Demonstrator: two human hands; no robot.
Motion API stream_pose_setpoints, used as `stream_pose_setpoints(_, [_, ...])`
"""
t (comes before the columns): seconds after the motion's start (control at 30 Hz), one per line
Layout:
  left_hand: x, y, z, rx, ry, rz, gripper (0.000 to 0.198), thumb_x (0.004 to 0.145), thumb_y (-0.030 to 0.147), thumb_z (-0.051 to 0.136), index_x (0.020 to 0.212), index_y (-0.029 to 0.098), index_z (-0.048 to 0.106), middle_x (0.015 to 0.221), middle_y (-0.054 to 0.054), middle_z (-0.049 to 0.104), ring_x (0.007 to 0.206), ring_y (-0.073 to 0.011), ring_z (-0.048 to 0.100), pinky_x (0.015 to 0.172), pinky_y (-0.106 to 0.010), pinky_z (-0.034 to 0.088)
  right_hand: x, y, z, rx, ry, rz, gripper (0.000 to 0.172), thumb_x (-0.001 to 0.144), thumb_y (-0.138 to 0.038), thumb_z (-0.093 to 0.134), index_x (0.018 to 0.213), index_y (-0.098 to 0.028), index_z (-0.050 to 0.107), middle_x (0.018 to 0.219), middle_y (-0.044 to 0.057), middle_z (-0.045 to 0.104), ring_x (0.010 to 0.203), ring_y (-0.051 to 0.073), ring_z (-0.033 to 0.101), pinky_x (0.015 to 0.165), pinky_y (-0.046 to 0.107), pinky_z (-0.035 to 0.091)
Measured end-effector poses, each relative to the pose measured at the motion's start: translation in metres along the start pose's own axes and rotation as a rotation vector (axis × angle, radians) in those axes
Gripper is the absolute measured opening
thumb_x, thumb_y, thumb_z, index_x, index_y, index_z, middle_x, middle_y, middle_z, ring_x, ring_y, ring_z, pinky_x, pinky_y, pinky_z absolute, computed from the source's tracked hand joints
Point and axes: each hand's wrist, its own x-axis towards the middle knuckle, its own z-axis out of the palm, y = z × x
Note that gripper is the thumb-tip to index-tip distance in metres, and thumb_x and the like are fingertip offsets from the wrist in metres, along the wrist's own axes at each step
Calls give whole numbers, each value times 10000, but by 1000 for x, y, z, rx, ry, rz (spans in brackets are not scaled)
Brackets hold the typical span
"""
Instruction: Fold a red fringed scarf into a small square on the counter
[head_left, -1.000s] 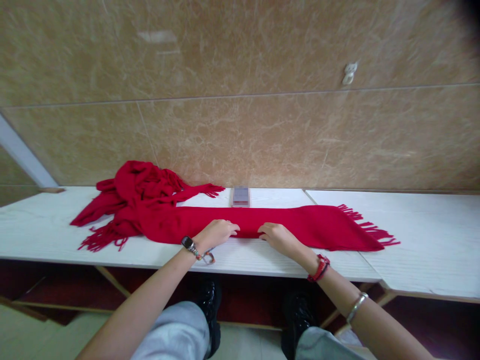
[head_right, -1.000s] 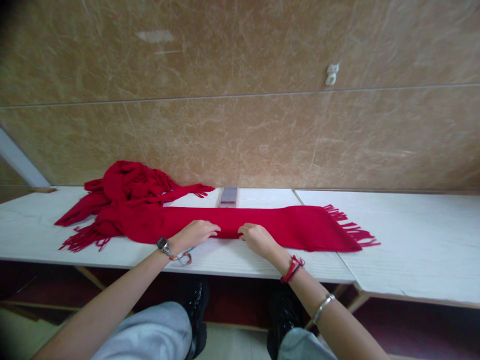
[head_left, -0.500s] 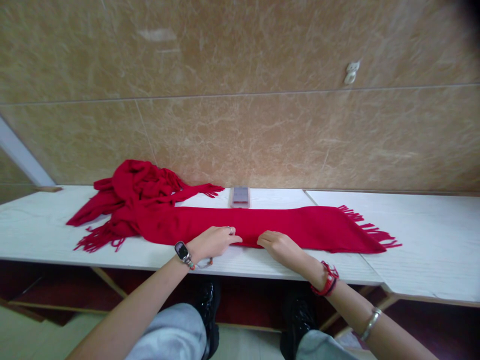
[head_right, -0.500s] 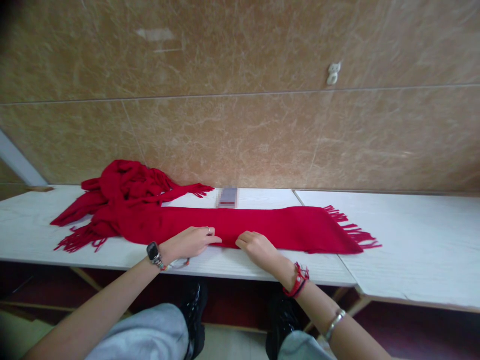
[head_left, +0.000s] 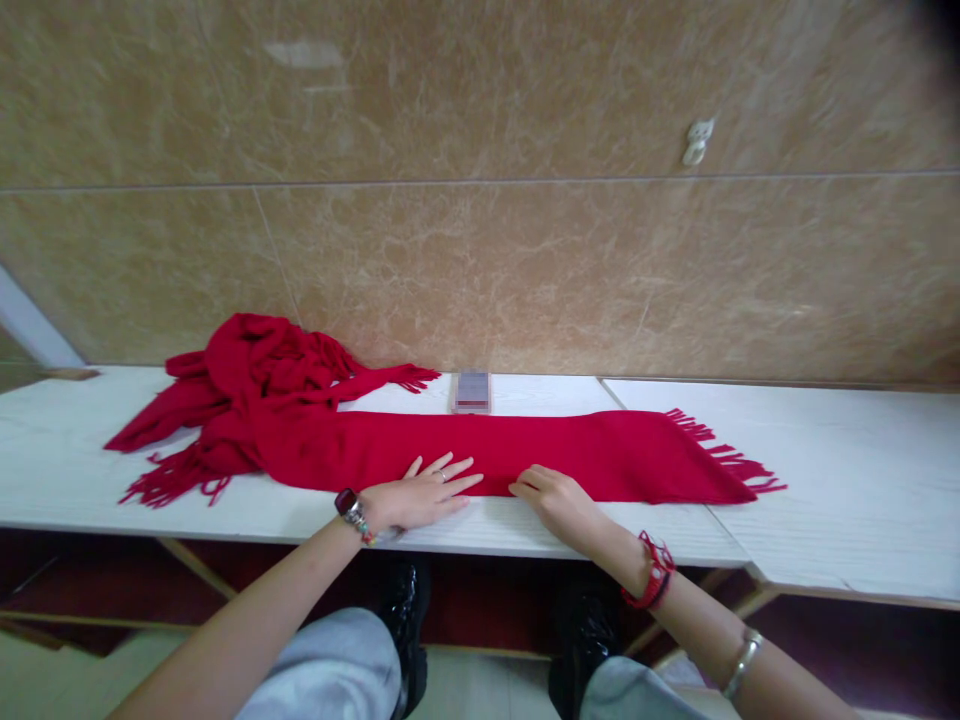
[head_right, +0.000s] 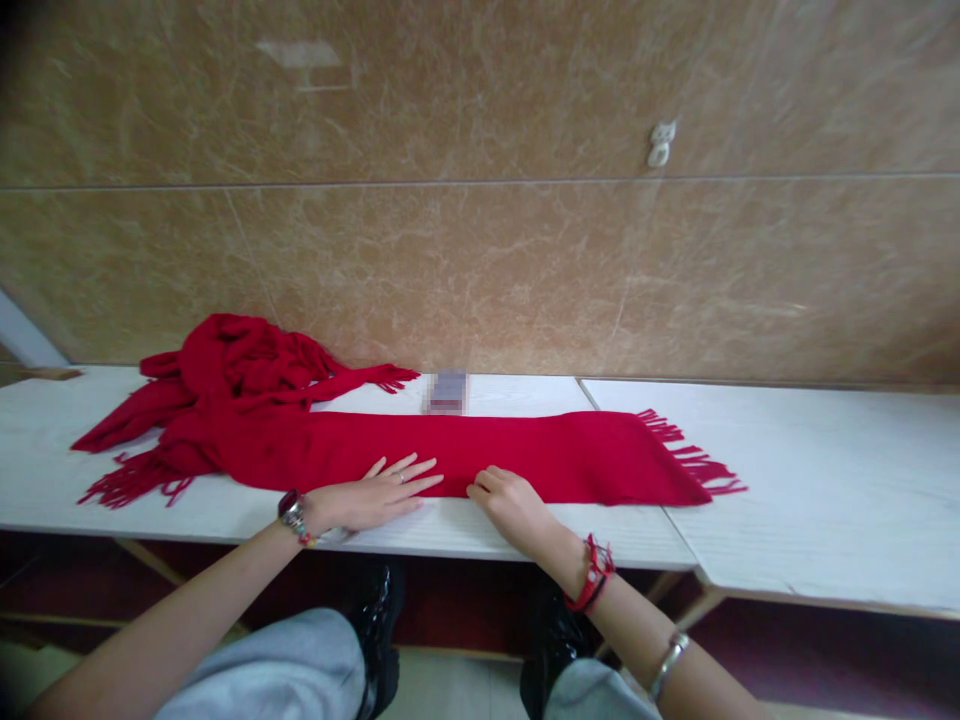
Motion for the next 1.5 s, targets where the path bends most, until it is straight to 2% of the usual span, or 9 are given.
stream_pose_setpoints(0.2, [21,14,4,196,329,6,382,928,352,276,1271,257,414,1396,-78,301,1290,-235,216,1040,-487,110,0,4,7,257,56,88,347,841,-58,352,1026,-166,626,1037,99,611,980,160,552,854,290,447])
stream_pose_setpoints(0.4, [32,4,11,59,107,-111,480,913,447,238,1373,311,203,1460,-47,138,1324,-292,76,996,-570,122,-6,1,2,235,-112,167,397,872,-119,330,1223,-199,499,1294,104,470,1238,211,358,1012,458,279])
stream_pose_setpoints(0.67, [33,7,4,19,64,-179,524,890,488,275,1376,308,194,1461,-73,93,1321,-319,40,972,-605,102,-10,12,-10,136,-150,329,550,893,-418,327,1352,-117,298,1383,190,303,1294,278,225,996,508,271])
stream_pose_setpoints(0.77, [40,7,2,45,103,-167,515,903,451,245,1381,269,191,1463,-73,82,1327,-292,22,985,-594,83,7,12,-9,82,-81,352,545,895,-408,325,1353,-115,292,1409,164,260,1311,278,168,1009,511,245])
stream_pose_setpoints(0.93, [45,1,7,67,133,-237,517,907,436,223,1387,247,183,1462,-79,94,1318,-328,52,967,-618,123,19,7,6,99,-199,296,502,910,-394,272,1345,-145,317,1406,119,289,1296,257,228,1014,494,246])
stream_pose_setpoints(1.13, [44,-2,13,95,171,-236,521,904,458,217,1386,264,177,1461,-78,107,1316,-325,80,968,-611,139,-15,37,6,-6,-263,331,450,907,-322,294,1337,-196,333,1419,113,260,1294,295,217,966,561,275])
stream_pose_setpoints(1.27, [45,-1,11,68,155,-232,524,901,461,227,1385,265,183,1462,-75,93,1317,-329,73,970,-608,132,-31,62,-3,-61,-342,518,420,900,-278,314,1298,-174,396,1399,150,294,1281,319,243,940,566,304])
stream_pose_setpoints(1.37, [44,-7,7,53,159,-231,544,892,488,234,1383,258,197,1464,-77,76,1321,-318,50,982,-592,120,-19,63,-7,-88,-286,615,457,895,-299,334,1317,-127,360,1393,180,294,1279,324,243,970,539,279])
stream_pose_setpoints(1.5, [41,-23,6,59,240,-320,571,879,532,216,1375,248,230,1463,-91,87,1322,-316,51,986,-589,103,20,35,0,33,-185,487,512,902,-367,300,1357,-134,282,1421,145,246,1298,305,200,989,513,266])
